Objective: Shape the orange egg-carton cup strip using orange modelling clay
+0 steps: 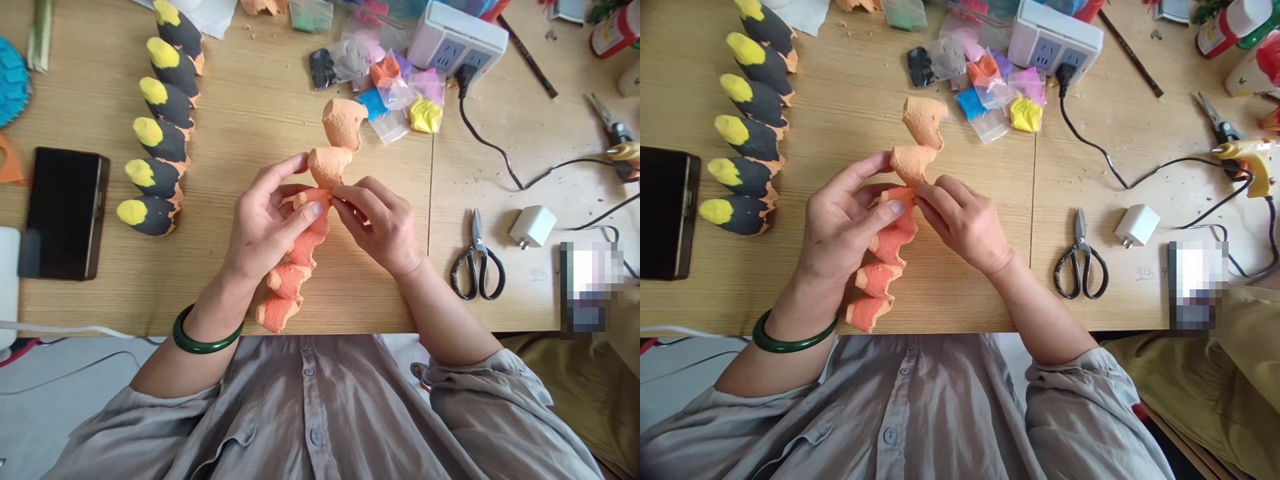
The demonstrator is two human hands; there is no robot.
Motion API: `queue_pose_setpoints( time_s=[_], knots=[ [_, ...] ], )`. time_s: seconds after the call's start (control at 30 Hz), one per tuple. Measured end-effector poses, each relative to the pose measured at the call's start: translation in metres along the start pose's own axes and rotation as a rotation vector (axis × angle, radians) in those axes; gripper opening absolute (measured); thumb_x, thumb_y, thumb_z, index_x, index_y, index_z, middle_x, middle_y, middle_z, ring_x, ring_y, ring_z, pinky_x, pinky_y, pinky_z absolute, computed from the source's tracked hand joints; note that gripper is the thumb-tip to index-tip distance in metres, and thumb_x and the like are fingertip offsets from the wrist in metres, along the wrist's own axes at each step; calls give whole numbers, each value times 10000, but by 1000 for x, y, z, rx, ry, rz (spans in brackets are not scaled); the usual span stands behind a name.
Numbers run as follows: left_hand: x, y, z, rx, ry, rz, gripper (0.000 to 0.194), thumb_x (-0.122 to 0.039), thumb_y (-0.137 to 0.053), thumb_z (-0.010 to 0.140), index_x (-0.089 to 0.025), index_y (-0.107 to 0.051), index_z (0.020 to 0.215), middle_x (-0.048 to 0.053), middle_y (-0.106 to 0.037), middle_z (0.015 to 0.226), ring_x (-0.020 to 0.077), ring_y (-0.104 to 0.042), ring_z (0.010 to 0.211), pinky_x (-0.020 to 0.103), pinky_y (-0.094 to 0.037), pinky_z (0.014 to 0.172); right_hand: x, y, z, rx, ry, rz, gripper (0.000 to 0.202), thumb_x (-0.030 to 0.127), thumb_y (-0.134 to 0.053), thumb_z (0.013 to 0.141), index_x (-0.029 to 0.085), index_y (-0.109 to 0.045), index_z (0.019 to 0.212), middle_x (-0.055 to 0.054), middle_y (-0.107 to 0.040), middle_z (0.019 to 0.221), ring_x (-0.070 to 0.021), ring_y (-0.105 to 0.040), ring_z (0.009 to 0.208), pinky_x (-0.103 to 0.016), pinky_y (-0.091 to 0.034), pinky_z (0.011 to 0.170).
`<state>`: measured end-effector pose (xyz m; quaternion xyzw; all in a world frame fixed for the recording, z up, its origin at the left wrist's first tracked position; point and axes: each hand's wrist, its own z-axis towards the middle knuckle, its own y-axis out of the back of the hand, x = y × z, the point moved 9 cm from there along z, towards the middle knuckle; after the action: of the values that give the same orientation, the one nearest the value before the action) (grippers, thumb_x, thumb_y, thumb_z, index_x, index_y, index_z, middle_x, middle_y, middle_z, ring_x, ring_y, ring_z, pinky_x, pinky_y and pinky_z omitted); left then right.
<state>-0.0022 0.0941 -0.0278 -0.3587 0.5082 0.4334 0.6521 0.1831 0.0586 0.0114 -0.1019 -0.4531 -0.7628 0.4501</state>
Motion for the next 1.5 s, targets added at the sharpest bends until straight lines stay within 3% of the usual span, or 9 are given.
queue_pose_setpoints(
  time_s=[0.2, 0.33, 0.47, 0.63, 0.8, 0.97, 1.23, 1.33, 1.5],
  knots=[
    [4, 2, 0, -24, 58, -47, 607, -510, -1007, 1050, -423, -784, 1608, 22, -719, 1718, 432, -736, 1574, 487, -730, 1225, -2, -3, -1, 13, -47, 34, 292, 336, -512, 1308, 226, -739, 1454, -33, -738, 1020, -163, -761, 897, -323, -685, 862],
    [-1, 1, -1, -61, 106, -15, 601, -548, -1007, 1042, -383, -797, 1580, 41, -733, 1696, 448, -746, 1554, 507, -733, 1192, -7, -3, -2, -17, -174, 185, 306, 442, -575, 1288, 246, -755, 1438, -11, -721, 976, -147, -716, 835, -314, -686, 847],
    [-9, -2, -1, -105, 116, -33, 565, -505, -994, 1045, -354, -806, 1557, 74, -740, 1696, 400, -792, 1463, 572, -732, 1172, -24, -2, -1, -95, -482, 484, 417, 657, -740, 1183, 242, -747, 1223, 31, -628, 829, -124, -595, 685, -244, -623, 639],
    [-13, -9, 0, -131, 214, -144, 529, -413, -1033, 976, -342, -850, 1467, 62, -772, 1637, 353, -822, 1328, 518, -739, 1050, -25, -21, 1, 27, -741, 864, 640, 831, -821, 1049, 235, -649, 891, 46, -572, 740, -87, -481, 593, -195, -556, 491],
    [-7, -27, -1, -21, 422, -310, 363, -468, -886, 1003, -268, -885, 1305, 76, -877, 1320, 351, -823, 1210, 419, -695, 876, -16, -26, 0, 3, -693, 911, 670, 838, -864, 1007, 227, -640, 846, 55, -592, 714, -58, -457, 522, -182, -511, 446],
    [-11, -32, 0, -16, 463, -344, 227, -423, -854, 1018, -257, -888, 1169, 54, -875, 1294, 317, -816, 1197, 388, -696, 945, -8, -19, -1, -28, -598, 747, 618, 804, -801, 1080, 226, -697, 890, 41, -618, 716, -83, -535, 538, -211, -494, 470],
    [-7, -36, 1, 37, 581, -319, 221, -420, -925, 893, -243, -799, 933, 44, -802, 907, 288, -828, 944, 382, -697, 871, 7, -6, 3, -70, -331, 503, 388, 530, -712, 1221, 238, -761, 970, 4, -714, 768, -138, -666, 649, -284, -578, 604],
    [-5, -36, 1, 13, 563, -343, 257, -407, -958, 880, -244, -762, 915, 51, -815, 945, 290, -835, 953, 375, -691, 831, 7, -11, 0, -25, -321, 465, 323, 487, -712, 1218, 248, -774, 1011, -10, -743, 808, -149, -677, 706, -290, -587, 652],
    [0, -32, 1, -1, 549, -302, 265, -432, -973, 885, -262, -787, 965, 69, -830, 1021, 376, -847, 1134, 467, -724, 948, 3, -14, -1, 35, -418, 485, 356, 563, -712, 1210, 275, -771, 1010, -26, -732, 831, -184, -686, 750, -319, -592, 665]
  ],
)
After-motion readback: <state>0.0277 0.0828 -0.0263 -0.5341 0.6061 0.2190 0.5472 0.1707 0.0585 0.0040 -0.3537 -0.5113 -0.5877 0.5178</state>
